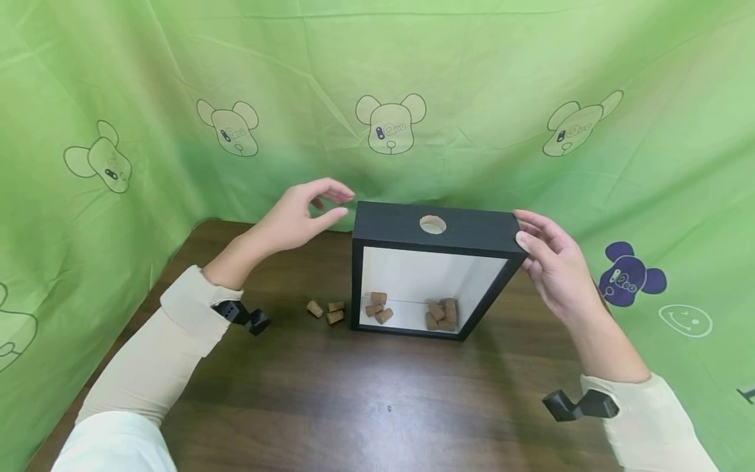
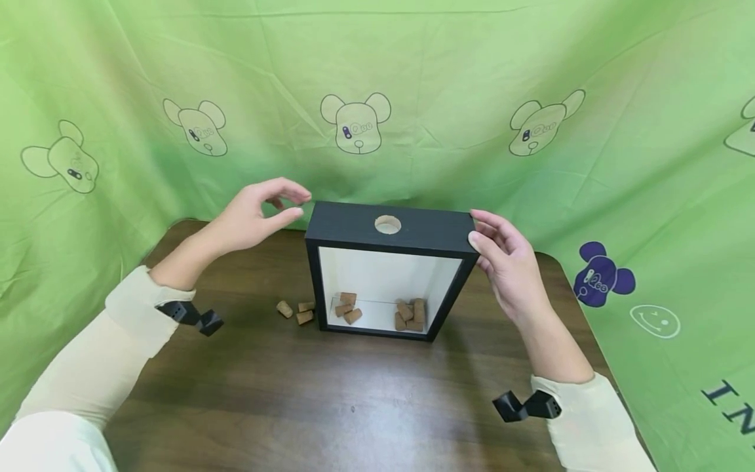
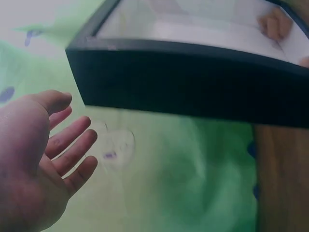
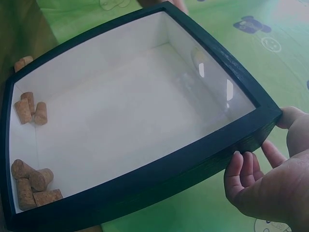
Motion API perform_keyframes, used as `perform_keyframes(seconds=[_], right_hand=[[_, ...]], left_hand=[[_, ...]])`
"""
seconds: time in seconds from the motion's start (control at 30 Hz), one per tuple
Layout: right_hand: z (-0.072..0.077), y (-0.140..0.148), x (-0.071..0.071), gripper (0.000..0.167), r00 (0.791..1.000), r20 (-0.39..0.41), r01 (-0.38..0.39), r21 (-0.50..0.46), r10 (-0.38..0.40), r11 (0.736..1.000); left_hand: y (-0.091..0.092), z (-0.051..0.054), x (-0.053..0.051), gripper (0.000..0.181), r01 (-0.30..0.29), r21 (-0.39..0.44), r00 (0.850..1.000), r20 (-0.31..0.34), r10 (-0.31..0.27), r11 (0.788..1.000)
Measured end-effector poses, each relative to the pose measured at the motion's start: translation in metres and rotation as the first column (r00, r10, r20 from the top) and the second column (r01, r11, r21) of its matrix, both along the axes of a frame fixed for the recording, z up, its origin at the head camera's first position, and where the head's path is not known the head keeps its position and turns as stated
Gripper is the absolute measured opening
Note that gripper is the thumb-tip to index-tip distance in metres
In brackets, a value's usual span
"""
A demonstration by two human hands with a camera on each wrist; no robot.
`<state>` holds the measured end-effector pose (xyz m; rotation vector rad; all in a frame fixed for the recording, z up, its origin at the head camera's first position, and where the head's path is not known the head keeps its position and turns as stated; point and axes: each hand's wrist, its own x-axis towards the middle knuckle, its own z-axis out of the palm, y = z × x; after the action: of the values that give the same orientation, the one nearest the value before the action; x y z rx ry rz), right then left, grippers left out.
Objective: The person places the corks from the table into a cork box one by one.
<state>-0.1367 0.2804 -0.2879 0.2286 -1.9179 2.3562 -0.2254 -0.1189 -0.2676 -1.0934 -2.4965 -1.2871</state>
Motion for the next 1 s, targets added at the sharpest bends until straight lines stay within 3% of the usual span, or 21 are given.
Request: perform_keyframes(seconds=[0.13, 0.37, 0.67, 0.83, 1.0], right_hand=[[0.0, 0.001, 0.001, 0.035, 1.0, 0.007, 0.006, 0.012, -0.006, 1.0], [-0.002, 0.001, 0.001, 0.035, 1.0, 0.002, 0.013, 0.013, -0.013, 1.0], [0.0, -0.001, 0.002, 0.035, 1.0, -0.022, -0.009, -0.005, 0.009, 1.0], [0.001, -0.001, 0.002, 0.035, 1.0, -0.027, -0.013, -0.008, 0.013, 1.0], [0.001, -0.001, 0.002, 0.034, 1.0, -0.021, -0.001, 0.015, 0.002, 1.0]], left_hand=[[-0.019, -0.022, 0.002, 0.028, -0.035, -0.007, 0.998, 0.052, 0.035, 0.999], [-0.042, -0.069, 0.005, 0.027, -0.076, -0.026, 0.988, 0.136, 0.079, 0.997], [-0.063, -0.134, 0.005, 0.028, -0.069, -0.058, 0.967, 0.243, 0.081, 0.996], [-0.073, -0.157, 0.006, 0.034, -0.042, -0.086, 0.95, 0.304, 0.067, 0.995], [-0.074, -0.173, 0.006, 0.038, 0.02, -0.14, 0.94, 0.34, 0.029, 0.99]])
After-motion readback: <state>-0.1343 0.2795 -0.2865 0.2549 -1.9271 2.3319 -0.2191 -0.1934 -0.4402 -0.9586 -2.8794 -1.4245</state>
